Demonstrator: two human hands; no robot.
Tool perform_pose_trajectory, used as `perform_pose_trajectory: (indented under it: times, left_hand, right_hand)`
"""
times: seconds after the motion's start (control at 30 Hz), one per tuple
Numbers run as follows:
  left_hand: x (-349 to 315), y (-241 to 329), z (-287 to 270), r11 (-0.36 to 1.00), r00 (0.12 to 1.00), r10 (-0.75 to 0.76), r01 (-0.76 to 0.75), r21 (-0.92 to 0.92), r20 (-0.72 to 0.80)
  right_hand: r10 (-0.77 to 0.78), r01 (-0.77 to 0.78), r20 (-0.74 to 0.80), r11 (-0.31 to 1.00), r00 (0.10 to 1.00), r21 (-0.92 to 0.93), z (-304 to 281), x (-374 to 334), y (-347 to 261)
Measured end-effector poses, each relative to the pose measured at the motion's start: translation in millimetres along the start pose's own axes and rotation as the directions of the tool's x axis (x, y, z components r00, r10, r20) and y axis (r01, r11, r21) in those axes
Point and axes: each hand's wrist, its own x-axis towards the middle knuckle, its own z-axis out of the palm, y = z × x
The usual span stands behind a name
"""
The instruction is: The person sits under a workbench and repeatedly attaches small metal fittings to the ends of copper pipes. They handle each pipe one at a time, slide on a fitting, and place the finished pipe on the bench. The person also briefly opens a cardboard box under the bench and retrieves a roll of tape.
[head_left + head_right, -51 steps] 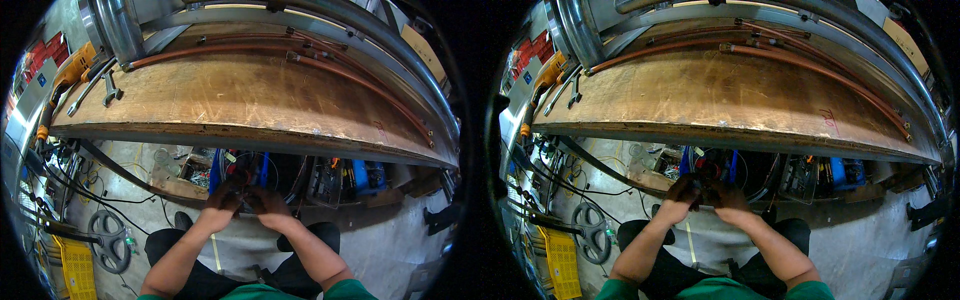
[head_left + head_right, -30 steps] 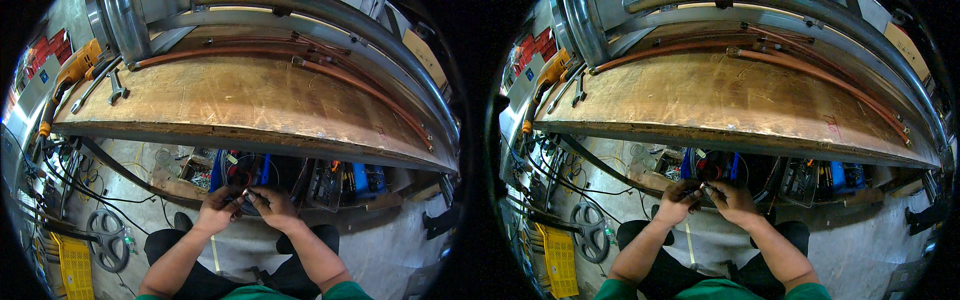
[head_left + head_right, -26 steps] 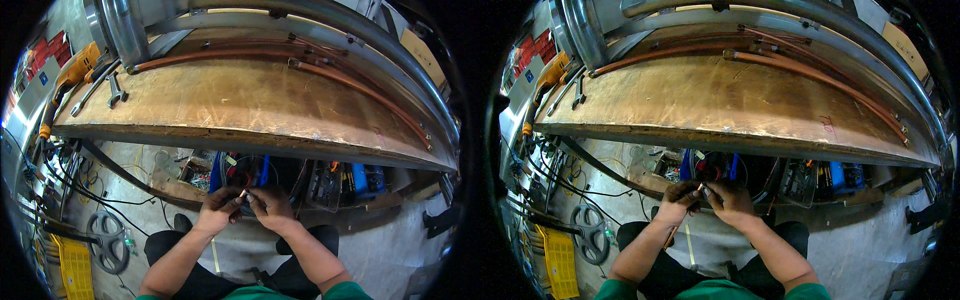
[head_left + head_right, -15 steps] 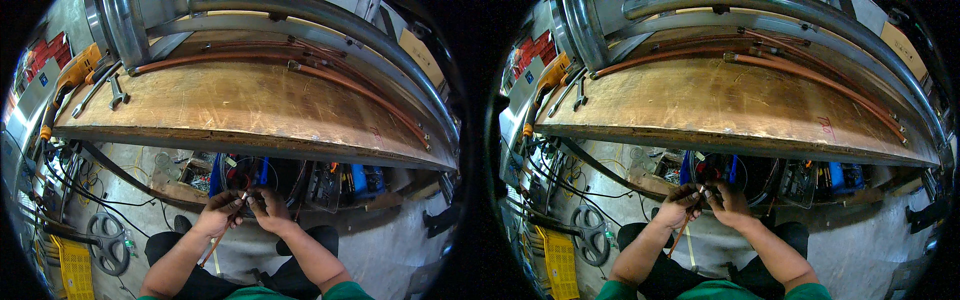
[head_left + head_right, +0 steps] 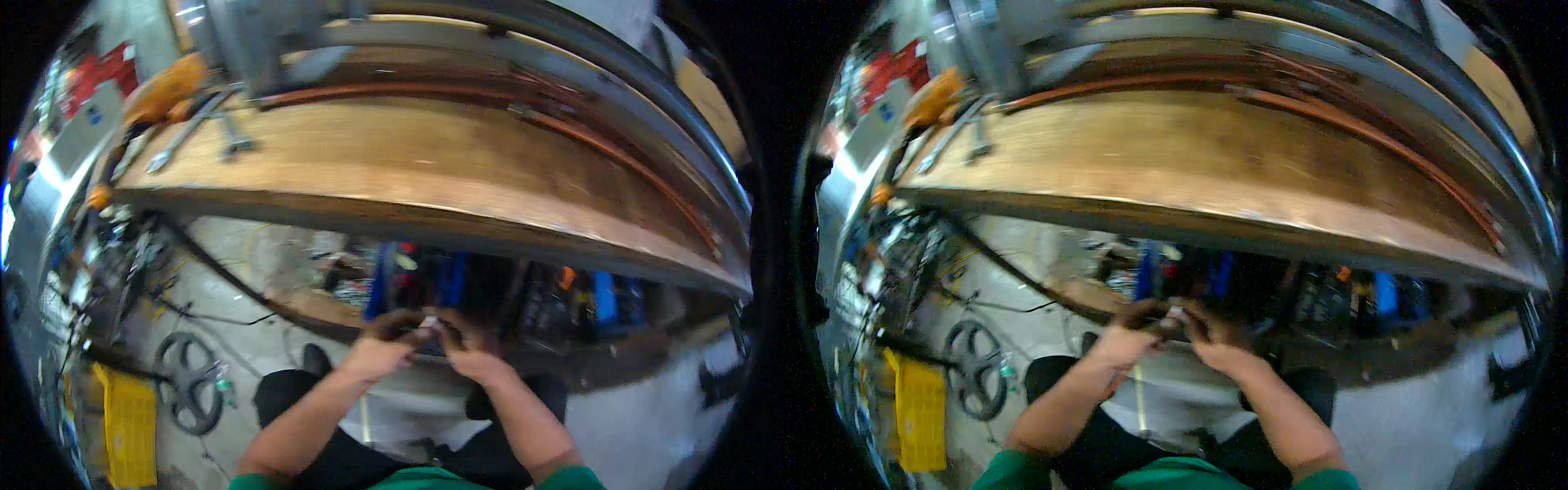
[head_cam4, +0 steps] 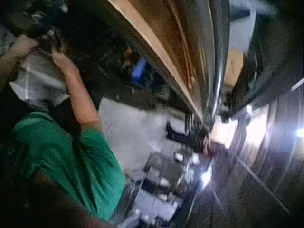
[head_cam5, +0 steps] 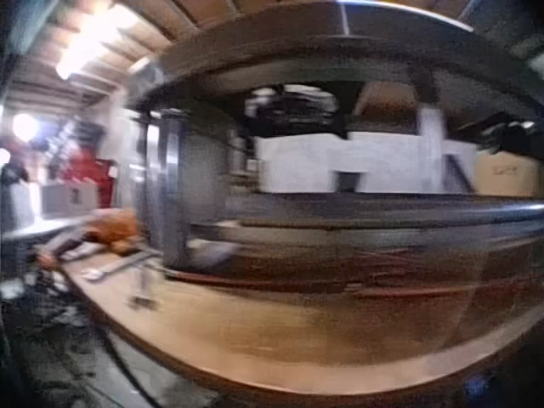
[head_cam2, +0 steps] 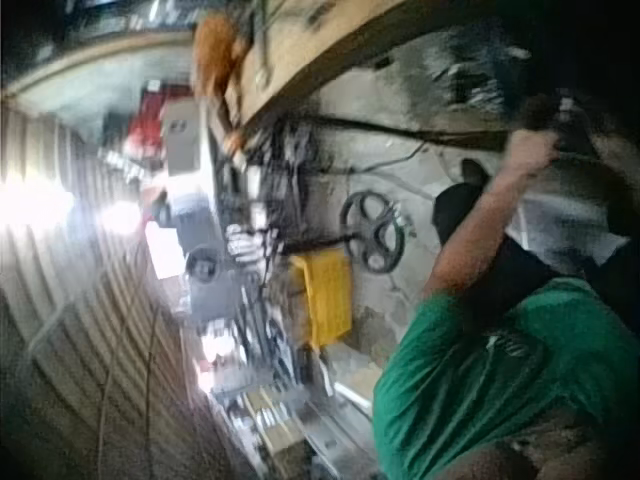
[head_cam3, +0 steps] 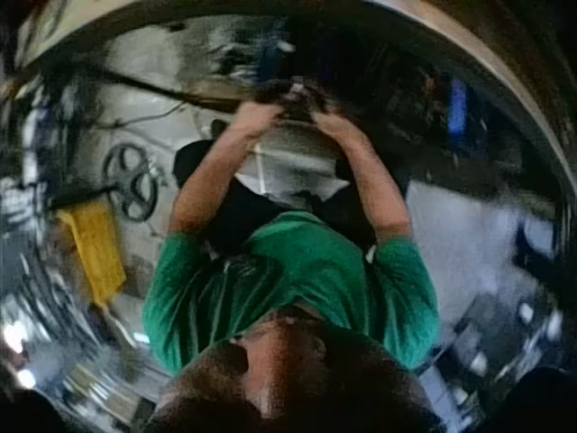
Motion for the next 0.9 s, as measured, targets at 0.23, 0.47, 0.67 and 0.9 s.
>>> perform_pose_trajectory:
  times: [0.23,0.47,0.67,0.9]
  left_hand:
    - [41.5,-25.2,12.7,0.836,0.911,0.413,-0.384,0.392,0.012]
    - [27.6,-49.5,14.0,0.885,0.9,0.406,-0.343,0.315,-0.161]
    - [16.3,-8.5,-6.4,0.955,0.961,0.276,-0.276,0.109,0.016]
    - [27.3,-22.7,-13.0,0.955,0.977,0.204,-0.212,-0.207,-0.061]
  right_hand:
    - [0.086,-0.13,-0.252,0.977,0.964,-0.166,-4.0,-7.5,27.4]
    - [0.131,-0.133,-0.065,0.991,0.989,-0.032,6.4,5.7,26.9]
    - [-0.129,0.135,-0.073,0.988,0.989,0.07,7.5,18.5,74.4]
    - [-0.004,0.0,-0.109,0.999,0.994,-0.044,21.6,23.8,2.1]
